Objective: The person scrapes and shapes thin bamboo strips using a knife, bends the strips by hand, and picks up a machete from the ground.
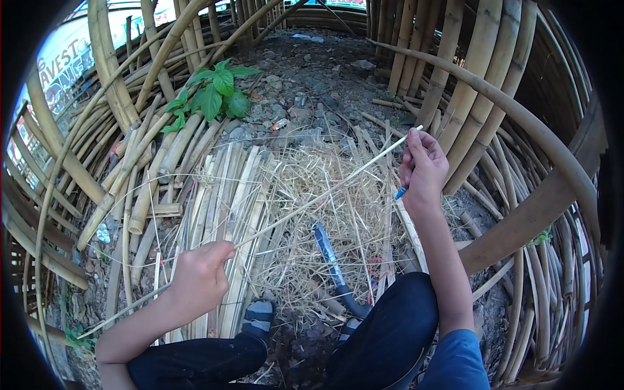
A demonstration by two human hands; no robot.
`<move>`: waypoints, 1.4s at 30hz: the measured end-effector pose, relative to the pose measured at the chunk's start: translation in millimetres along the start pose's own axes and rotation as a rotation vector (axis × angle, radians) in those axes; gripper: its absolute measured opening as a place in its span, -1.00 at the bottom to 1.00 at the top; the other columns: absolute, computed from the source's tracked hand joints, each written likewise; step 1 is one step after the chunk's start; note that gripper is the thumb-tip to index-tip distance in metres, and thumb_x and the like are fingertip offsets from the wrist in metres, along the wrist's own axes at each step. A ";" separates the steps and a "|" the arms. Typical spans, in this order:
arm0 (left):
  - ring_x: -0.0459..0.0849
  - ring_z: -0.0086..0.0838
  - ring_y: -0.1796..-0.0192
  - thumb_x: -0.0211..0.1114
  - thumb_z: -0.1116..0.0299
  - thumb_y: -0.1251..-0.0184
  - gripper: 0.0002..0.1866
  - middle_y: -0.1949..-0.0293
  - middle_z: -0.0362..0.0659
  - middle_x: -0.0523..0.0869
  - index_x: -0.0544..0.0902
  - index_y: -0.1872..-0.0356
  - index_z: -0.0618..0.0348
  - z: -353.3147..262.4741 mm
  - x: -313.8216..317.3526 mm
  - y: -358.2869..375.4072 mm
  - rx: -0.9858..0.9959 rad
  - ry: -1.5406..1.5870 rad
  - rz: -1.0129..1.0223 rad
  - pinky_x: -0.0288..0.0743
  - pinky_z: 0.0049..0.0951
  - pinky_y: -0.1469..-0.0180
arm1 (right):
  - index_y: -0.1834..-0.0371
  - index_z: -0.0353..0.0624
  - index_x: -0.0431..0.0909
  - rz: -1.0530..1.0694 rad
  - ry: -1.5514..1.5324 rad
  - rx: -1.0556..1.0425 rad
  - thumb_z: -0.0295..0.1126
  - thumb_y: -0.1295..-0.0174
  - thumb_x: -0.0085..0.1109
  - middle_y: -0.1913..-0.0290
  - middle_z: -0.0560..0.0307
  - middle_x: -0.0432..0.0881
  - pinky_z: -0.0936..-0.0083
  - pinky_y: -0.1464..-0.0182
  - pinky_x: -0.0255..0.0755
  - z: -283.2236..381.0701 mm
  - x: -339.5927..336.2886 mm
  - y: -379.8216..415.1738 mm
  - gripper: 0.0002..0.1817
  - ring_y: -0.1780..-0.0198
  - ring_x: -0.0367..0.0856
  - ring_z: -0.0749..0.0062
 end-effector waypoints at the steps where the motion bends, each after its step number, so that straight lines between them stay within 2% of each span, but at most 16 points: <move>1: 0.63 -0.01 0.46 0.13 0.70 -0.16 -0.89 0.48 0.07 0.61 0.56 0.32 0.32 1.1 -1.5 0.1 0.020 -0.033 -0.008 0.47 -0.21 0.40 | 0.15 -0.27 0.53 0.048 -0.023 -0.005 -0.24 -0.39 0.19 0.54 0.25 0.52 0.74 0.76 0.03 1.9 0.4 -1.6 -0.73 0.77 0.22 0.75; 4: 0.66 -0.04 0.45 0.16 0.72 -0.09 -0.81 0.46 0.01 0.64 0.55 0.28 0.26 3.9 -4.9 -2.3 0.097 -0.155 0.037 0.53 -0.19 0.44 | 0.18 -0.27 0.53 0.129 0.022 -0.011 -0.23 -0.42 0.13 0.51 0.21 0.56 0.74 0.74 0.04 7.5 0.3 -1.4 -0.73 0.76 0.23 0.74; 8: 0.66 -0.05 0.42 0.19 0.68 -0.12 -0.84 0.43 -0.01 0.63 0.55 0.27 0.26 9.5 -17.8 -14.7 0.097 -0.232 0.009 0.52 -0.19 0.42 | 0.15 -0.26 0.50 0.018 -0.053 -0.043 -0.24 -0.46 0.06 0.45 0.18 0.60 0.72 0.69 0.07 11.9 -14.6 -5.7 -0.74 0.72 0.25 0.70; 10: 0.66 -0.05 0.36 0.19 0.66 -0.16 -0.85 0.40 0.00 0.62 0.54 0.25 0.25 24.0 -29.9 -14.1 0.130 -0.250 -0.126 0.53 -0.18 0.35 | 0.10 -0.23 0.48 -0.130 -0.063 -0.105 -0.24 -0.47 0.03 0.42 0.17 0.61 0.73 0.69 0.06 15.4 -30.8 -13.4 -0.75 0.71 0.27 0.69; 16: 0.62 -0.03 0.30 0.19 0.65 -0.21 -0.89 0.37 0.03 0.59 0.53 0.26 0.27 47.2 -56.7 -20.1 0.075 -0.358 -0.168 0.48 -0.13 0.27 | 0.07 -0.19 0.48 -0.221 -0.118 -0.053 -0.24 -0.49 -0.01 0.40 0.18 0.61 0.65 0.66 0.10 -0.4 -50.4 -23.9 -0.77 0.68 0.30 0.63; 18: 0.62 -0.02 0.29 0.20 0.64 -0.21 -0.89 0.37 0.03 0.58 0.53 0.25 0.26 52.6 -66.7 -22.4 0.098 -0.421 -0.244 0.47 -0.12 0.26 | 0.08 -0.19 0.48 -0.282 -0.148 -0.030 -0.23 -0.50 -0.03 0.42 0.19 0.59 0.63 0.65 0.11 -3.6 -56.9 -26.7 -0.76 0.68 0.30 0.62; 20: 0.61 -0.01 0.30 0.20 0.63 -0.22 -0.89 0.37 0.03 0.58 0.53 0.24 0.27 56.3 -74.9 -23.9 0.088 -0.434 -0.293 0.47 -0.12 0.26 | 0.07 -0.17 0.48 -0.264 -0.156 -0.011 -0.20 -0.49 -0.02 0.41 0.19 0.58 0.62 0.65 0.11 -10.3 -59.6 -32.1 -0.74 0.66 0.31 0.60; 22: 0.60 0.02 0.29 0.17 0.65 -0.27 -0.88 0.35 0.07 0.59 0.55 0.20 0.32 63.2 -82.9 -24.8 0.064 -0.464 -0.352 0.45 -0.17 0.26 | 0.07 -0.16 0.48 -0.358 -0.147 -0.028 -0.17 -0.47 0.01 0.38 0.18 0.58 0.63 0.65 0.10 -13.0 -64.7 -32.6 -0.73 0.66 0.31 0.59; 28: 0.61 -0.01 0.30 0.18 0.68 -0.19 -0.86 0.37 0.04 0.59 0.56 0.23 0.29 53.0 -101.1 -31.7 0.095 -0.538 -0.520 0.46 -0.16 0.27 | 0.10 -0.14 0.50 -0.354 -0.113 -0.025 -0.17 -0.42 0.13 0.29 0.16 0.64 0.66 0.66 0.13 -23.9 -67.6 -38.0 -0.75 0.67 0.33 0.62; 30: 0.61 -0.03 0.28 0.19 0.68 -0.14 -0.83 0.38 0.01 0.58 0.55 0.25 0.26 53.4 -103.5 -33.6 0.088 -0.550 -0.547 0.46 -0.15 0.25 | 0.06 -0.11 0.52 -0.312 0.018 -0.059 -0.19 -0.43 0.12 0.28 0.18 0.65 0.70 0.68 0.11 -22.5 -58.3 -32.9 -0.76 0.69 0.31 0.66; 32: 0.62 -0.04 0.30 0.20 0.65 -0.17 -0.88 0.38 0.01 0.60 0.56 0.27 0.27 56.1 -107.0 -37.3 0.068 -0.571 -0.591 0.47 -0.14 0.26 | -0.06 -0.14 0.49 -0.282 0.073 -0.071 -0.18 -0.42 0.12 0.32 0.20 0.62 0.71 0.68 0.09 -20.3 -41.4 -21.7 -0.69 0.70 0.27 0.68; 34: 0.63 -0.04 0.30 0.21 0.64 -0.18 -0.90 0.37 0.01 0.61 0.57 0.28 0.27 56.0 -115.3 -45.1 0.076 -0.581 -0.642 0.47 -0.14 0.27 | -0.33 -0.20 0.33 -0.045 0.165 0.011 -0.17 -0.44 0.09 0.39 0.20 0.58 0.70 0.68 0.06 -32.4 -22.0 -16.4 -0.50 0.70 0.26 0.72; 35: 0.63 -0.04 0.31 0.22 0.62 -0.20 -0.92 0.37 0.02 0.62 0.58 0.29 0.27 55.8 -122.5 -48.8 0.085 -0.593 -0.690 0.47 -0.14 0.28 | -0.49 -0.18 0.10 0.039 0.152 0.112 -0.25 -0.45 0.07 0.44 0.20 0.53 0.69 0.68 0.05 -42.1 -14.5 -12.8 -0.37 0.70 0.23 0.70; 36: 0.63 -0.04 0.31 0.22 0.62 -0.20 -0.92 0.37 0.02 0.62 0.58 0.29 0.27 58.2 -129.4 -54.5 0.086 -0.597 -0.693 0.47 -0.14 0.28 | -0.49 -0.18 0.10 0.042 0.149 0.110 -0.25 -0.45 0.07 0.44 0.20 0.53 0.69 0.68 0.05 -44.4 -10.4 -7.5 -0.37 0.70 0.23 0.70; 38: 0.64 -0.03 0.32 0.24 0.60 -0.22 -0.93 0.37 0.03 0.63 0.59 0.29 0.27 58.7 -147.3 -63.0 0.131 -0.640 -0.800 0.48 -0.14 0.30 | -0.54 -0.08 -0.02 0.264 0.062 0.329 -0.31 -0.44 0.06 0.42 0.18 0.52 0.71 0.66 0.08 -60.9 8.8 9.1 -0.32 0.70 0.24 0.66; 42: 0.65 -0.03 0.32 0.25 0.57 -0.22 -0.94 0.37 0.02 0.65 0.60 0.29 0.26 54.2 -167.7 -73.2 0.135 -0.673 -0.893 0.50 -0.16 0.31 | -0.59 -0.01 -0.19 0.448 0.038 0.477 -0.39 -0.42 0.04 0.44 0.17 0.51 0.69 0.65 0.09 -75.9 23.3 26.6 -0.23 0.70 0.23 0.64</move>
Point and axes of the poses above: each hand's wrist, its own y-axis away from the middle knuckle, its own x-axis out of the palm, z = x × y, the point moved 6 cm from there along -y, towards the middle knuckle
